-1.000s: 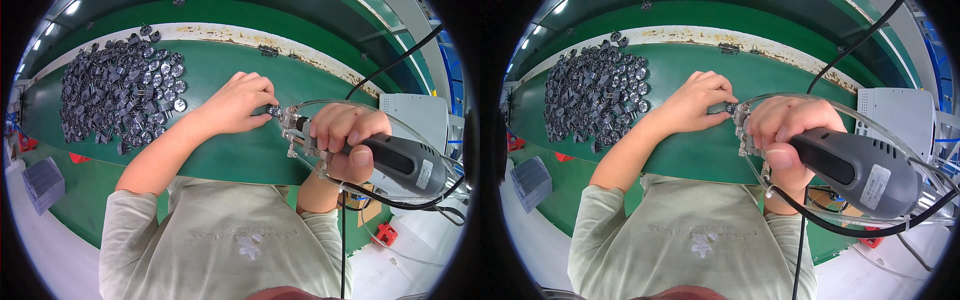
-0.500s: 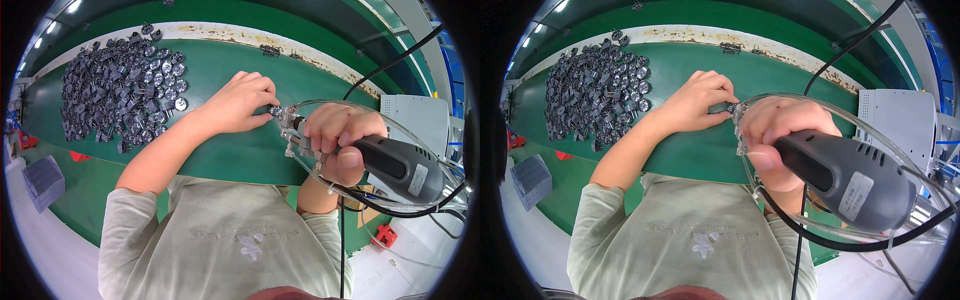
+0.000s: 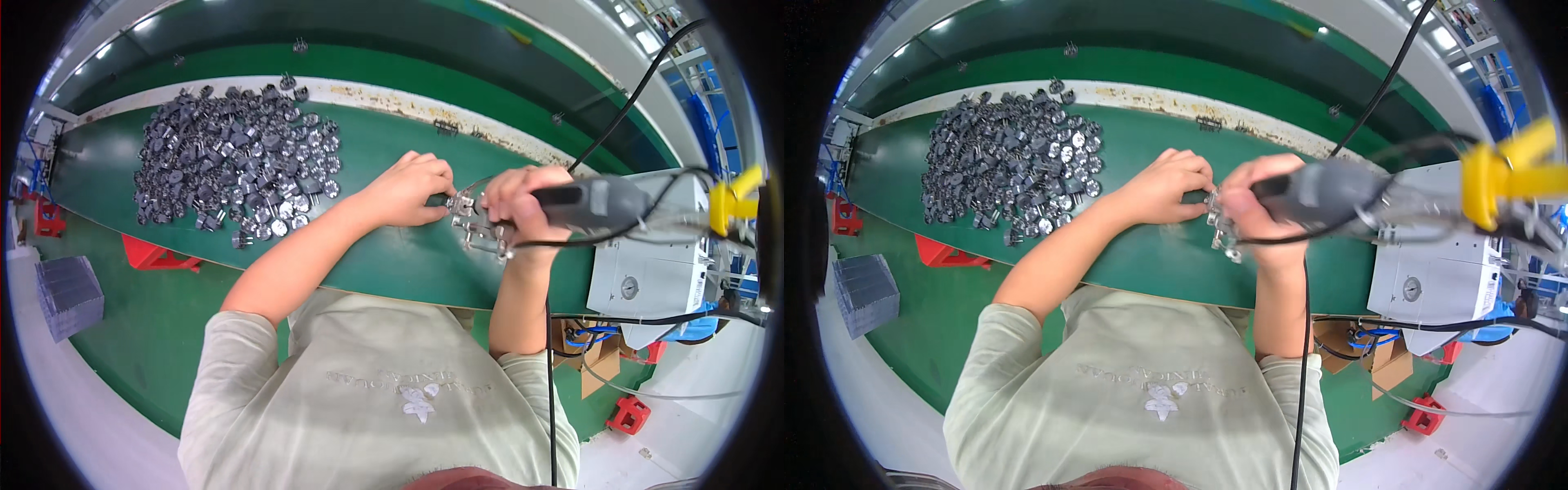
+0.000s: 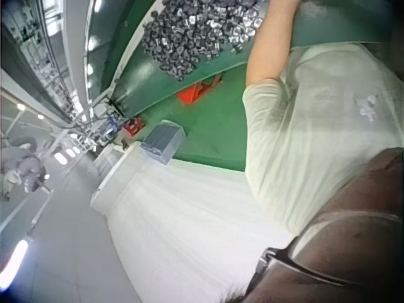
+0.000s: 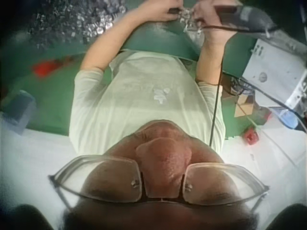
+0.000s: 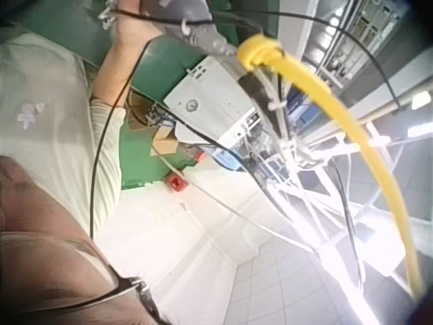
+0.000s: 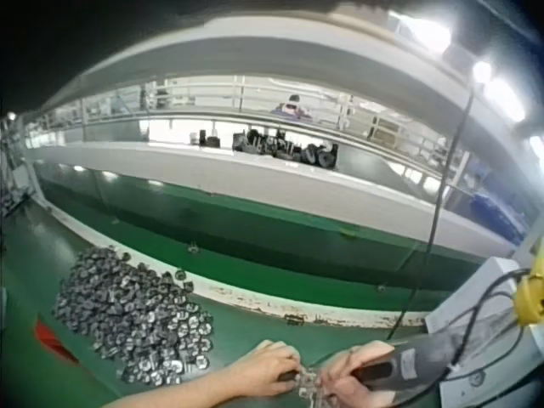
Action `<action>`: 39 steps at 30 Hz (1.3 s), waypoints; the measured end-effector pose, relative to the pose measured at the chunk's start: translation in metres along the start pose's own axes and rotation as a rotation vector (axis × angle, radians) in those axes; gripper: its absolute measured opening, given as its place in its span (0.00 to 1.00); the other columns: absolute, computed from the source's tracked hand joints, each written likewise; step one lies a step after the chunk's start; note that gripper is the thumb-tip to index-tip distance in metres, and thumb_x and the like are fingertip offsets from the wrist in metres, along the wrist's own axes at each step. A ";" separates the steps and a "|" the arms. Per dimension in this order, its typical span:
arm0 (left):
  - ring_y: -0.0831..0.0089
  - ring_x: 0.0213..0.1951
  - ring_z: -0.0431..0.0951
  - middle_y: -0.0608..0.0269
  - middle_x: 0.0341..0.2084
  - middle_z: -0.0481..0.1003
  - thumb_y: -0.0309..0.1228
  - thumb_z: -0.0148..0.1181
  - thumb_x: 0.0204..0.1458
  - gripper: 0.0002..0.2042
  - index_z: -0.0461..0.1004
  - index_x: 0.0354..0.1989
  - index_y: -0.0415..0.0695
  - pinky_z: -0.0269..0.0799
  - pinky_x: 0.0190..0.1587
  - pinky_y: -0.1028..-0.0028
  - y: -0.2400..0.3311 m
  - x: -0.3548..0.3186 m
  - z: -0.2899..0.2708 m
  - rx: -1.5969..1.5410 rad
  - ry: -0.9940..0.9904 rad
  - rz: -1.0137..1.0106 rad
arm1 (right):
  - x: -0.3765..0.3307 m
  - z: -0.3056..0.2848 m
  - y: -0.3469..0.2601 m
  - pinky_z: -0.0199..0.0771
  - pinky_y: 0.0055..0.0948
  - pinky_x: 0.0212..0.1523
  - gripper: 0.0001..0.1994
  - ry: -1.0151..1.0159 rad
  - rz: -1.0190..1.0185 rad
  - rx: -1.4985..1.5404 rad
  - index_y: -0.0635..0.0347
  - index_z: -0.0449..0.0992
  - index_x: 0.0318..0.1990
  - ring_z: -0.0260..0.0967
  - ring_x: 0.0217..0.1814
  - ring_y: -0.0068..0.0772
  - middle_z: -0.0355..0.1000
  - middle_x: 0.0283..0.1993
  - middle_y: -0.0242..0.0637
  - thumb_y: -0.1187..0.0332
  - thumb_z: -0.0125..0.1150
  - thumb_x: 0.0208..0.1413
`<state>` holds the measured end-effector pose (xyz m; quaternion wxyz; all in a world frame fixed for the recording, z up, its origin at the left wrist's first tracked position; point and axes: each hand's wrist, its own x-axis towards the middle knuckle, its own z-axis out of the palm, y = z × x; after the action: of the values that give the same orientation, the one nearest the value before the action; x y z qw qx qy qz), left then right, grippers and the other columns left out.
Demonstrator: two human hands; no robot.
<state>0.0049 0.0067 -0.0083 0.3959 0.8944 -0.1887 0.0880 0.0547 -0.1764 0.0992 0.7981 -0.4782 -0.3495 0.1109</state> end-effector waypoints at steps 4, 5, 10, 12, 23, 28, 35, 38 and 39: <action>0.60 0.50 0.75 0.63 0.42 0.76 0.34 0.69 0.48 0.13 0.81 0.41 0.45 0.66 0.56 0.62 -0.004 -0.004 0.005 -0.008 0.088 -0.037 | 0.017 0.008 -0.039 0.76 0.38 0.30 0.11 -0.085 -0.204 0.101 0.65 0.68 0.40 0.68 0.22 0.33 0.69 0.24 0.40 0.73 0.67 0.57; 0.59 0.50 0.75 0.62 0.42 0.76 0.34 0.69 0.48 0.13 0.81 0.41 0.45 0.67 0.56 0.62 0.000 -0.001 -0.001 -0.012 0.104 -0.053 | 0.018 0.006 -0.047 0.75 0.38 0.30 0.12 -0.086 -0.183 0.085 0.65 0.68 0.40 0.68 0.23 0.33 0.68 0.24 0.39 0.72 0.68 0.57; 0.56 0.49 0.77 0.57 0.40 0.79 0.37 0.68 0.47 0.12 0.84 0.38 0.47 0.72 0.52 0.58 -0.012 0.021 -0.064 0.384 0.343 -0.330 | 0.010 -0.004 -0.053 0.78 0.34 0.33 0.14 0.026 -0.164 -0.063 0.64 0.70 0.41 0.72 0.27 0.31 0.71 0.27 0.38 0.74 0.72 0.53; 0.56 0.50 0.77 0.57 0.41 0.79 0.39 0.68 0.47 0.12 0.85 0.39 0.49 0.72 0.53 0.57 -0.044 0.046 -0.092 0.510 0.430 -0.427 | 0.002 -0.010 -0.051 0.78 0.30 0.33 0.16 0.100 -0.131 -0.109 0.63 0.72 0.40 0.75 0.31 0.31 0.72 0.30 0.38 0.78 0.75 0.49; 0.58 0.66 0.66 0.57 0.59 0.72 0.48 0.61 0.54 0.28 0.74 0.63 0.52 0.57 0.67 0.48 -0.111 0.043 -0.125 0.873 0.234 -0.728 | 0.002 -0.042 -0.050 0.77 0.27 0.32 0.14 0.081 0.050 -0.202 0.62 0.76 0.37 0.75 0.33 0.28 0.75 0.35 0.39 0.81 0.76 0.44; 0.55 0.64 0.69 0.52 0.62 0.71 0.43 0.57 0.57 0.25 0.74 0.62 0.48 0.58 0.67 0.47 -0.091 -0.029 -0.128 0.971 0.138 -0.933 | 0.005 -0.060 -0.048 0.78 0.28 0.36 0.14 0.148 0.096 -0.291 0.65 0.76 0.40 0.76 0.34 0.30 0.75 0.34 0.39 0.82 0.74 0.46; 0.50 0.50 0.77 0.51 0.47 0.74 0.28 0.67 0.48 0.16 0.79 0.47 0.43 0.74 0.54 0.56 -0.068 -0.062 -0.136 0.761 0.284 -0.685 | 0.009 -0.067 -0.049 0.79 0.31 0.41 0.16 0.295 0.001 -0.250 0.68 0.75 0.46 0.76 0.37 0.33 0.76 0.34 0.42 0.81 0.72 0.50; 0.49 0.48 0.78 0.51 0.44 0.74 0.28 0.69 0.47 0.16 0.79 0.46 0.43 0.74 0.53 0.55 -0.057 -0.066 -0.144 0.749 0.217 -0.678 | 0.009 -0.067 -0.049 0.80 0.32 0.37 0.14 0.393 -0.074 -0.255 0.67 0.74 0.42 0.76 0.30 0.33 0.76 0.32 0.42 0.79 0.72 0.51; 0.49 0.48 0.78 0.50 0.44 0.74 0.27 0.69 0.47 0.16 0.79 0.45 0.42 0.74 0.53 0.55 -0.058 -0.066 -0.146 0.719 0.202 -0.653 | 0.008 -0.068 -0.050 0.81 0.32 0.36 0.13 0.406 -0.104 -0.243 0.66 0.74 0.41 0.75 0.29 0.33 0.75 0.32 0.42 0.78 0.72 0.51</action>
<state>-0.0328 0.1683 0.0303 0.0857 0.9737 0.1830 0.1053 0.0978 -0.2444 0.1244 0.7931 -0.5646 -0.2169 -0.0716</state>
